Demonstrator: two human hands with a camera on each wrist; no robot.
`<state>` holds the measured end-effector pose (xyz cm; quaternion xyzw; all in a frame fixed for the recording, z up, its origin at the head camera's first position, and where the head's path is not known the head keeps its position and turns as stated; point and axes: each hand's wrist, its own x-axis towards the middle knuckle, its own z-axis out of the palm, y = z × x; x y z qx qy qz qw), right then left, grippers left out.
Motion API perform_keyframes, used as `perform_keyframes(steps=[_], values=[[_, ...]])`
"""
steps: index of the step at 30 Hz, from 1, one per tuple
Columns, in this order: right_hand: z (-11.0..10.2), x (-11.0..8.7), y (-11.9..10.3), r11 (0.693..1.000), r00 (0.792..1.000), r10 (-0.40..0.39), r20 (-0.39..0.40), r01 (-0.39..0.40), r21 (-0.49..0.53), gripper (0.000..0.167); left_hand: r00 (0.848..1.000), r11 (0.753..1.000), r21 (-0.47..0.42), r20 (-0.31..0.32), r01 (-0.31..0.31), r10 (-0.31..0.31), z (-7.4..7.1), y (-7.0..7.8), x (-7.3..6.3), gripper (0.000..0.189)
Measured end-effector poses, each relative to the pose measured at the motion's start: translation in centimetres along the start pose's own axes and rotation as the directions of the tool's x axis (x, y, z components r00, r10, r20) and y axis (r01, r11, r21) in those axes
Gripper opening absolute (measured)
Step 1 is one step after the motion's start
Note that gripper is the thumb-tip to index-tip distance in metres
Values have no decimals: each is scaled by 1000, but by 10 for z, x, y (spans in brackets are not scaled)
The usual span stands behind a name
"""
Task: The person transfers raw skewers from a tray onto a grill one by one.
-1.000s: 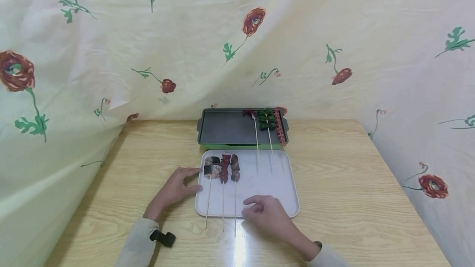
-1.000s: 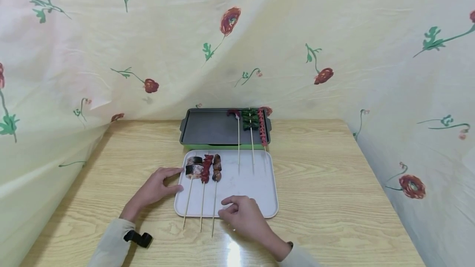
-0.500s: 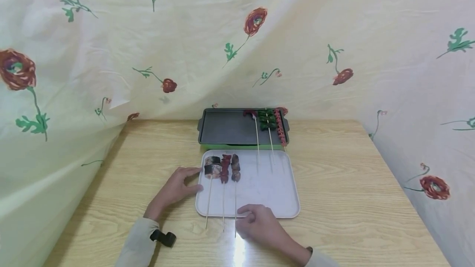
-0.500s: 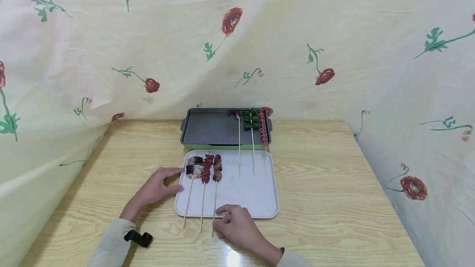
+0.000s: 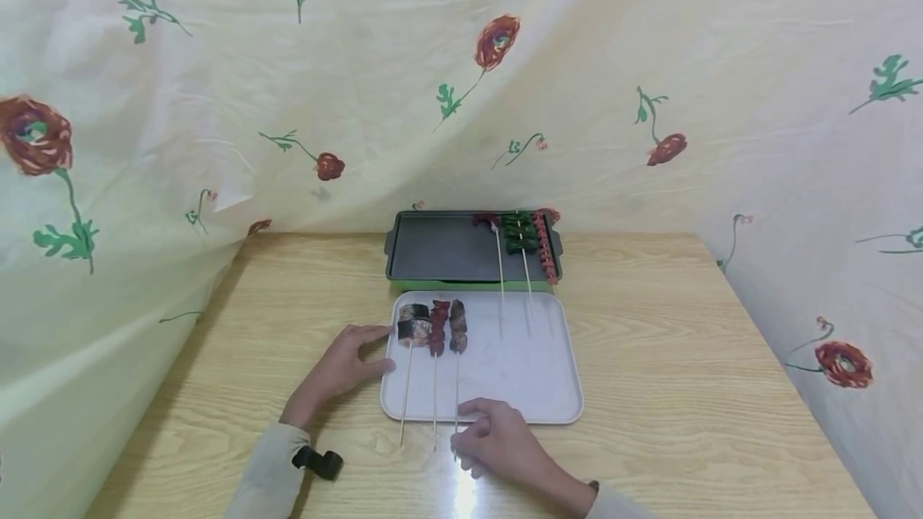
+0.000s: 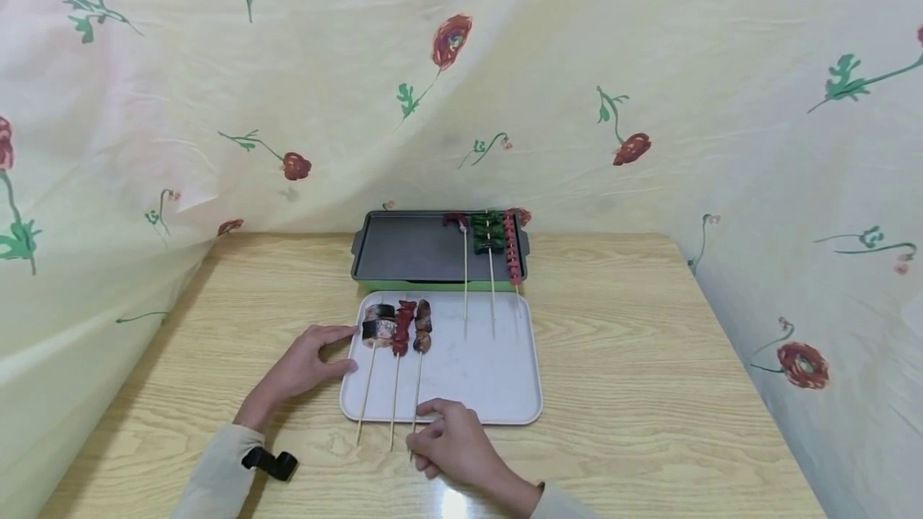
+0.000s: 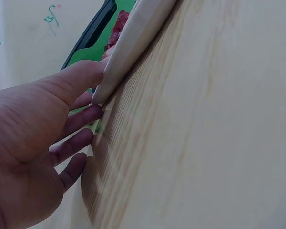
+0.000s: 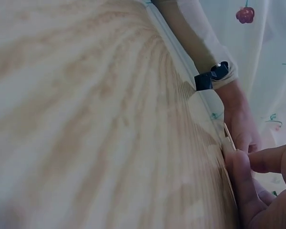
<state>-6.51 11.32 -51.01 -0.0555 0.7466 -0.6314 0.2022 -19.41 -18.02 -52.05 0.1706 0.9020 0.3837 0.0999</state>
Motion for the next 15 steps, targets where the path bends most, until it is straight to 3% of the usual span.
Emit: perform_keyframes(steps=[10,15], values=[[-2,0,-2,998,1000,-6,-7,7,63,45,1000,1000,2,-8,-6,6,0,1,0,63],[-8,-3,-4,999,1000,5,-11,-5,43,40,1000,1000,4,-19,-20,20,2,0,-1,63]])
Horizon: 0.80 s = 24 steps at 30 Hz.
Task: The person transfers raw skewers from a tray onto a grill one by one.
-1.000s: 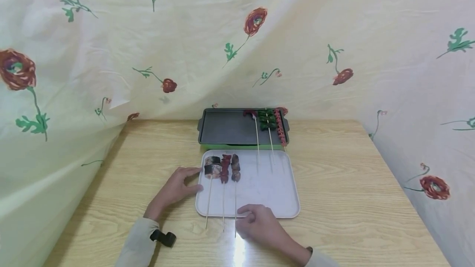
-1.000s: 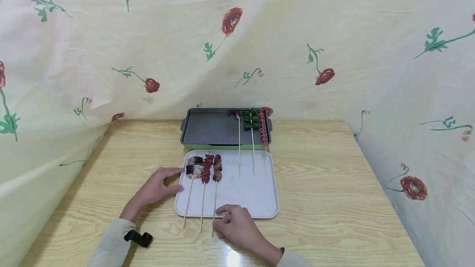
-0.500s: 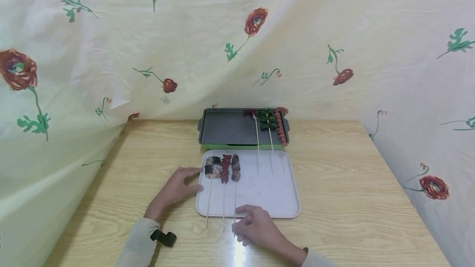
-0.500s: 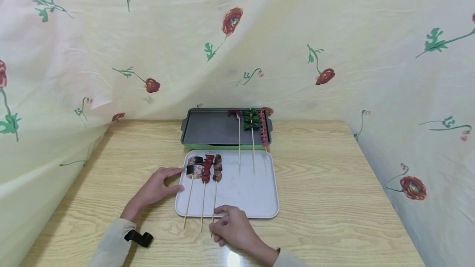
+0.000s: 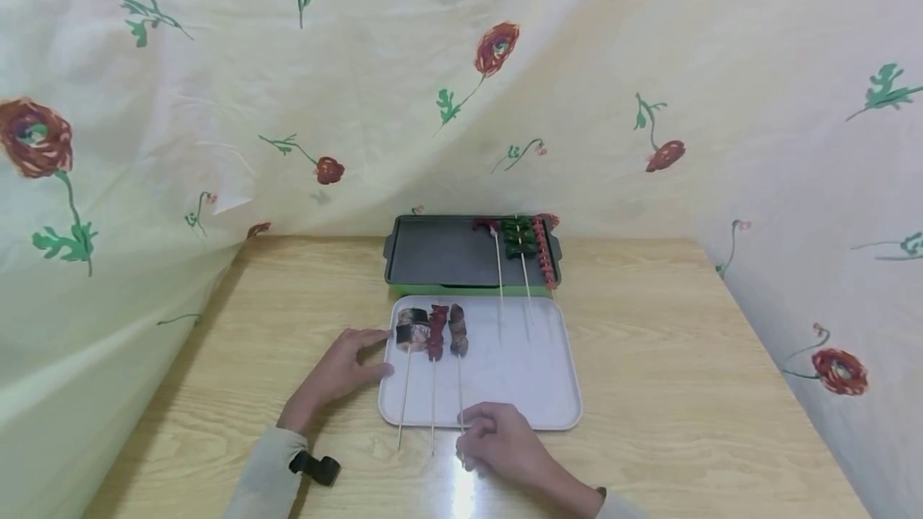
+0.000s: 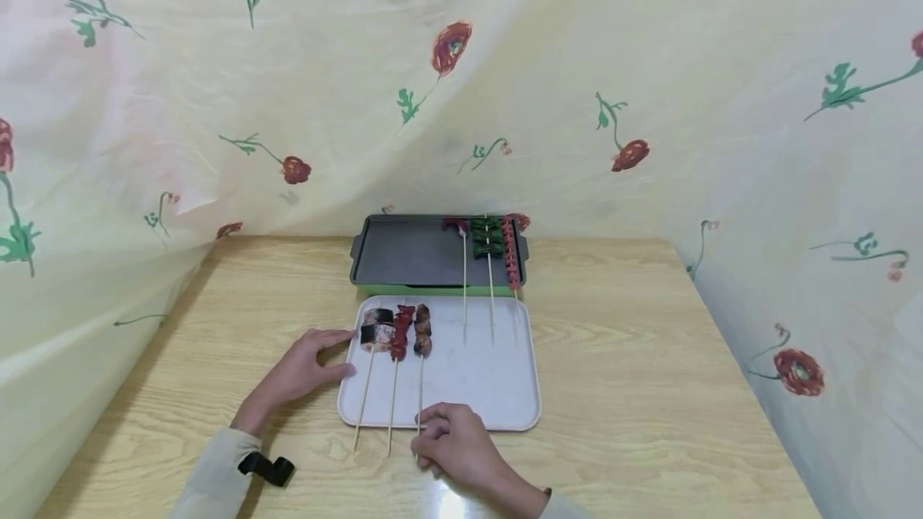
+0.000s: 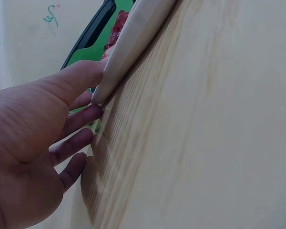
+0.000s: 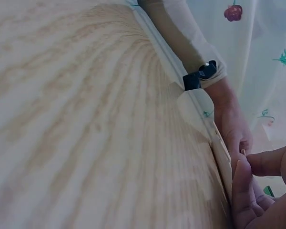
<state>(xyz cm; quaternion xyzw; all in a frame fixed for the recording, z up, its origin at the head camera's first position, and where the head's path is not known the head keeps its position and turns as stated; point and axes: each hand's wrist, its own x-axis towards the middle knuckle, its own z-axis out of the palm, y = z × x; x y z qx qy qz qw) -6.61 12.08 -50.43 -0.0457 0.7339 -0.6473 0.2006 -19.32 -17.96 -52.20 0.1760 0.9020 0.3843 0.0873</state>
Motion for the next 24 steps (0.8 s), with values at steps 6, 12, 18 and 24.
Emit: perform_keyframes(steps=[6,12,18,24], values=[[-6,-4,-1,997,1000,-12,-10,11,-74,37,1000,1000,6,4,-5,5,2,-3,0,63],[-9,-8,-5,996,1000,-31,-3,30,-84,38,1000,1000,11,-3,2,-2,1,-1,0,63],[-13,-13,-13,995,999,-48,14,49,-88,37,1000,1000,5,3,3,-3,0,1,-1,63],[-19,-14,-27,981,995,-99,24,102,-165,37,1000,1000,-3,0,-16,16,0,1,-1,63]])
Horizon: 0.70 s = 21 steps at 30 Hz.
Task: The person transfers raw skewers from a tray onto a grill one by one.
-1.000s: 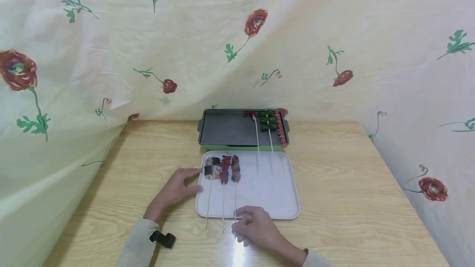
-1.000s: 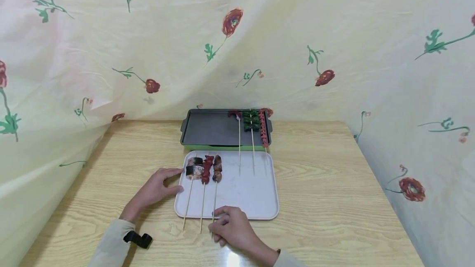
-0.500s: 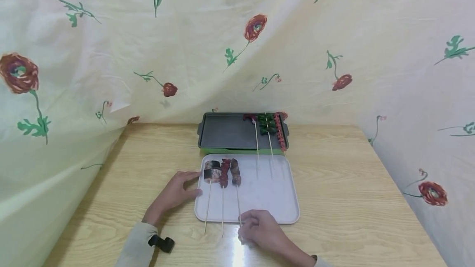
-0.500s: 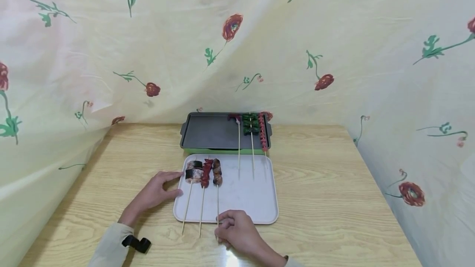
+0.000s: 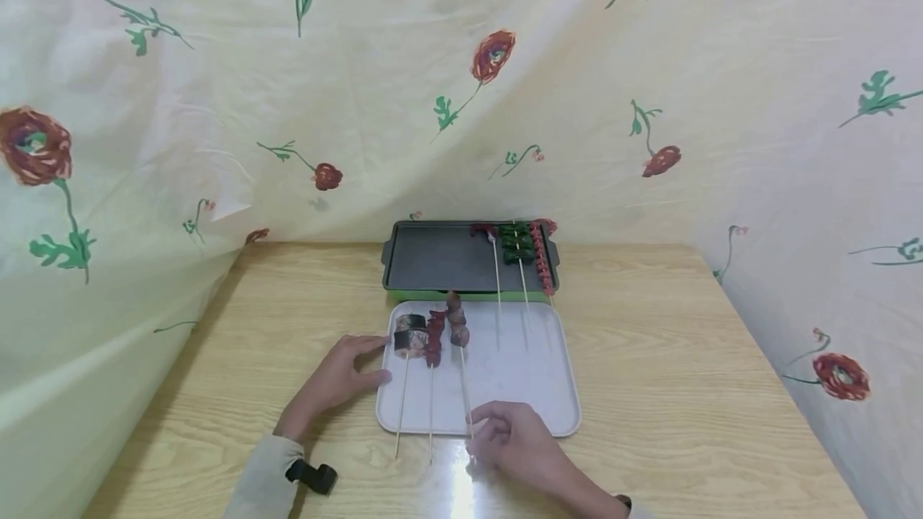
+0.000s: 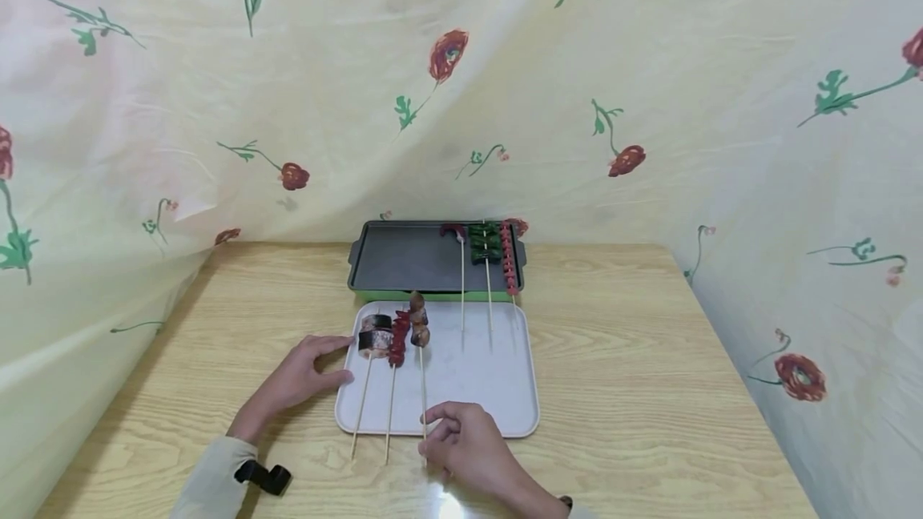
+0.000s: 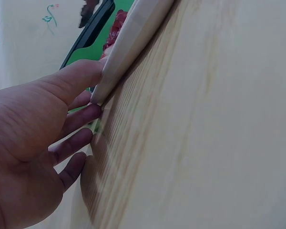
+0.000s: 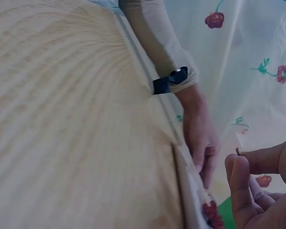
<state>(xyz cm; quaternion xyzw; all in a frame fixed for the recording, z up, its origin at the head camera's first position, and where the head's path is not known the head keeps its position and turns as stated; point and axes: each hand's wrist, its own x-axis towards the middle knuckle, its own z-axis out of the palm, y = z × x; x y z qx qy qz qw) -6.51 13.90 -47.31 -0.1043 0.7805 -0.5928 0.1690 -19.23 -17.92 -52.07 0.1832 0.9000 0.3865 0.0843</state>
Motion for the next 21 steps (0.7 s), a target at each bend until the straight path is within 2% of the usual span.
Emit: perform_keyframes(steps=[10,13,21], values=[[-16,10,-24,996,999,-47,-17,45,-77,34,999,999,22,-4,-50,50,1,-5,3,63],[-20,15,-32,996,998,-59,-29,57,-68,35,998,998,22,-4,-63,63,1,-6,4,63],[-31,32,-51,995,996,-72,-53,69,-72,33,999,999,18,3,-41,41,2,-7,4,62]])
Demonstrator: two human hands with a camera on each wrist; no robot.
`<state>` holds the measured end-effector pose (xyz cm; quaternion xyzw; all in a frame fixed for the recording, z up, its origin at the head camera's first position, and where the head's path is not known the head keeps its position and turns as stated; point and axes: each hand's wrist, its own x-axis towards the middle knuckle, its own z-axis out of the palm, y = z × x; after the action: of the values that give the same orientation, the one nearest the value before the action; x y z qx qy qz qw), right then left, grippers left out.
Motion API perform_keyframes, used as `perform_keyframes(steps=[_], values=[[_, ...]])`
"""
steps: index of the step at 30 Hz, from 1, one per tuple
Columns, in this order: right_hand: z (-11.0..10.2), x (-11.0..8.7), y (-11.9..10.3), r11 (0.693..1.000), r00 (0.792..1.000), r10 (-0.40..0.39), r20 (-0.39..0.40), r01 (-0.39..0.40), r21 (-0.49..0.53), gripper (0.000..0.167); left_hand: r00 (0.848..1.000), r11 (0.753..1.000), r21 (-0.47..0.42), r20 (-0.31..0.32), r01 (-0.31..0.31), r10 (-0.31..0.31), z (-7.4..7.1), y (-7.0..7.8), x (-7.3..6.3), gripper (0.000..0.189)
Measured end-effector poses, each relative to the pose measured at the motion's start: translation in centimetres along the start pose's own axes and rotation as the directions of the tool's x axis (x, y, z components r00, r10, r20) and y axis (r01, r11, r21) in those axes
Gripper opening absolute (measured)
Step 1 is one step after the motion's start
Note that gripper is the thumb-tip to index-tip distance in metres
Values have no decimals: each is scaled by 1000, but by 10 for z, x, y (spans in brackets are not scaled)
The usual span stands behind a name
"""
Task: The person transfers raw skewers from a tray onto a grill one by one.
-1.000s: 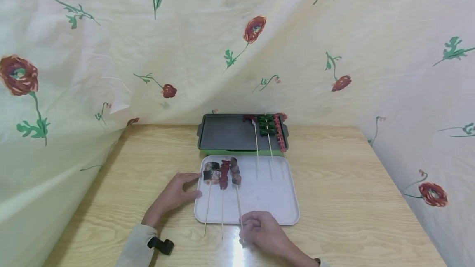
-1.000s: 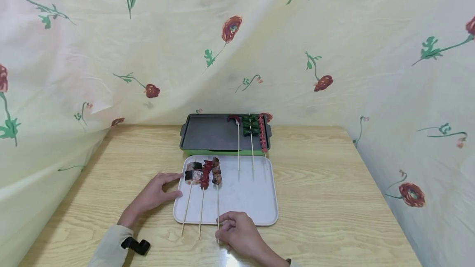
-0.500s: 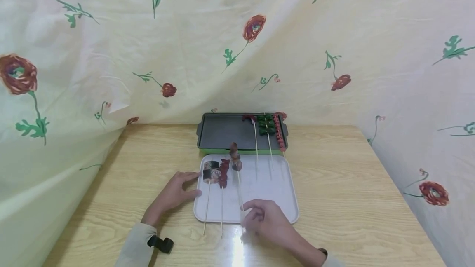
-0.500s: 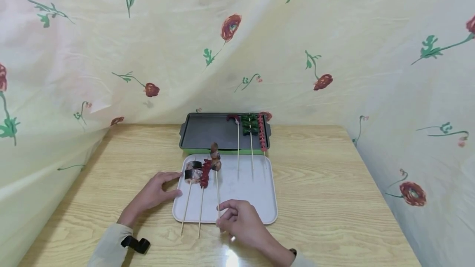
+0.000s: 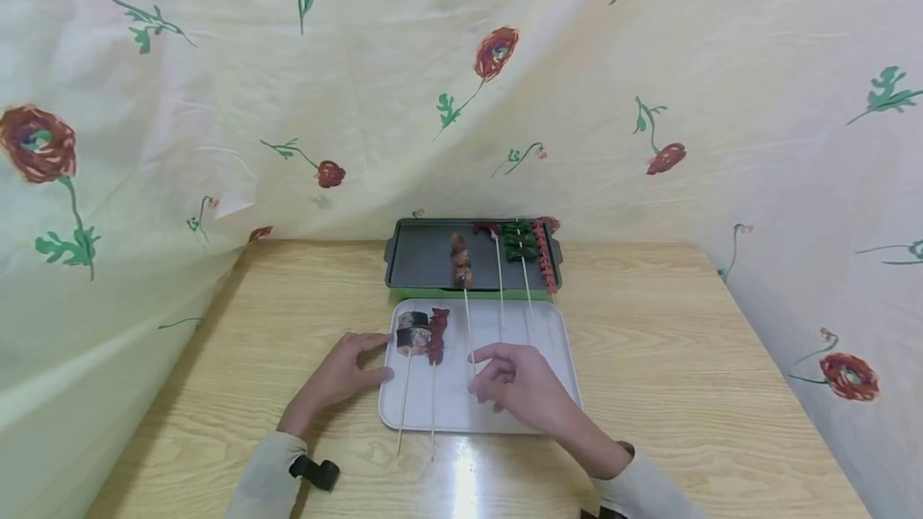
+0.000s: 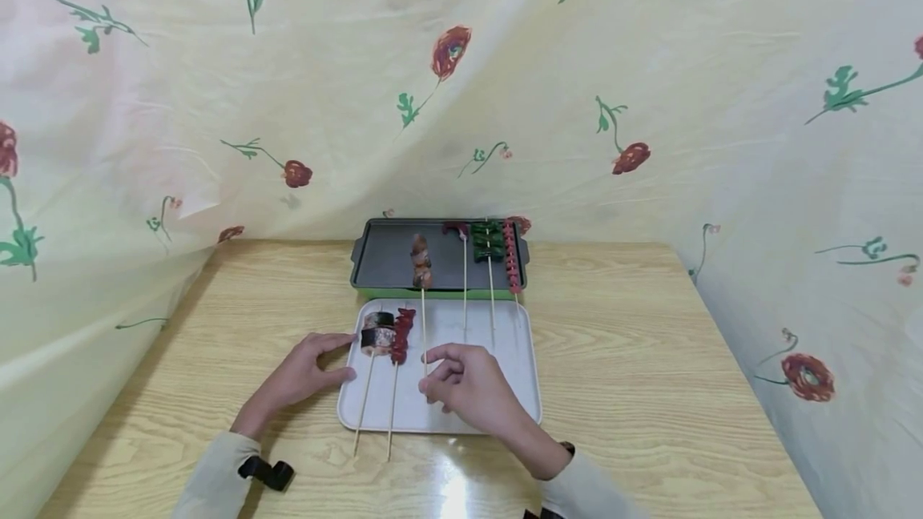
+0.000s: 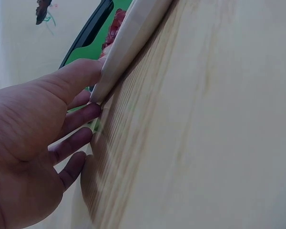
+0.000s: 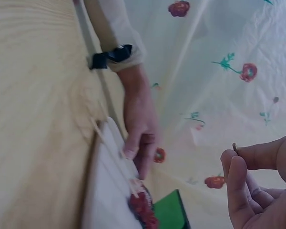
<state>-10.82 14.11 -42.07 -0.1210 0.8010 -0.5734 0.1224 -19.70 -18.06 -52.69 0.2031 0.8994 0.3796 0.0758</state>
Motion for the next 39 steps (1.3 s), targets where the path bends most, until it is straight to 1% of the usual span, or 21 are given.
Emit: perform_keyframes(steps=[3,7,9,15,21,25,30,35,36,39], values=[[-5,7,-6,1000,1000,-4,-8,4,-13,32,1000,1000,-3,-4,19,-19,-1,2,0,63],[-13,17,-11,1000,1000,0,-23,0,-27,31,1000,1000,1,-9,18,-18,-1,3,-1,62],[-17,23,-12,999,999,11,-33,-12,-33,30,1000,1000,7,-9,11,-11,-1,3,-2,62],[-24,42,-12,998,997,43,-57,-45,-38,33,1000,1000,6,-6,25,-25,-1,4,-3,62],[-25,59,-10,997,994,71,-82,-73,-27,33,999,999,-8,4,42,-42,-2,5,-2,62],[-23,68,-6,994,990,105,-97,-107,-20,31,999,999,-15,6,42,-42,-1,4,-1,61],[-22,78,0,991,985,132,-115,-133,-5,29,1000,999,-19,1,26,-26,-2,4,-2,61],[-23,86,4,988,980,155,-123,-154,22,28,1000,1000,-8,-2,27,-27,-2,4,-2,61],[-23,88,4,987,979,163,-122,-161,26,28,999,999,-8,1,36,-36,-2,4,-2,62],[-24,91,7,985,979,170,-117,-167,31,29,1000,1000,-4,2,30,-30,-2,4,-2,62]])
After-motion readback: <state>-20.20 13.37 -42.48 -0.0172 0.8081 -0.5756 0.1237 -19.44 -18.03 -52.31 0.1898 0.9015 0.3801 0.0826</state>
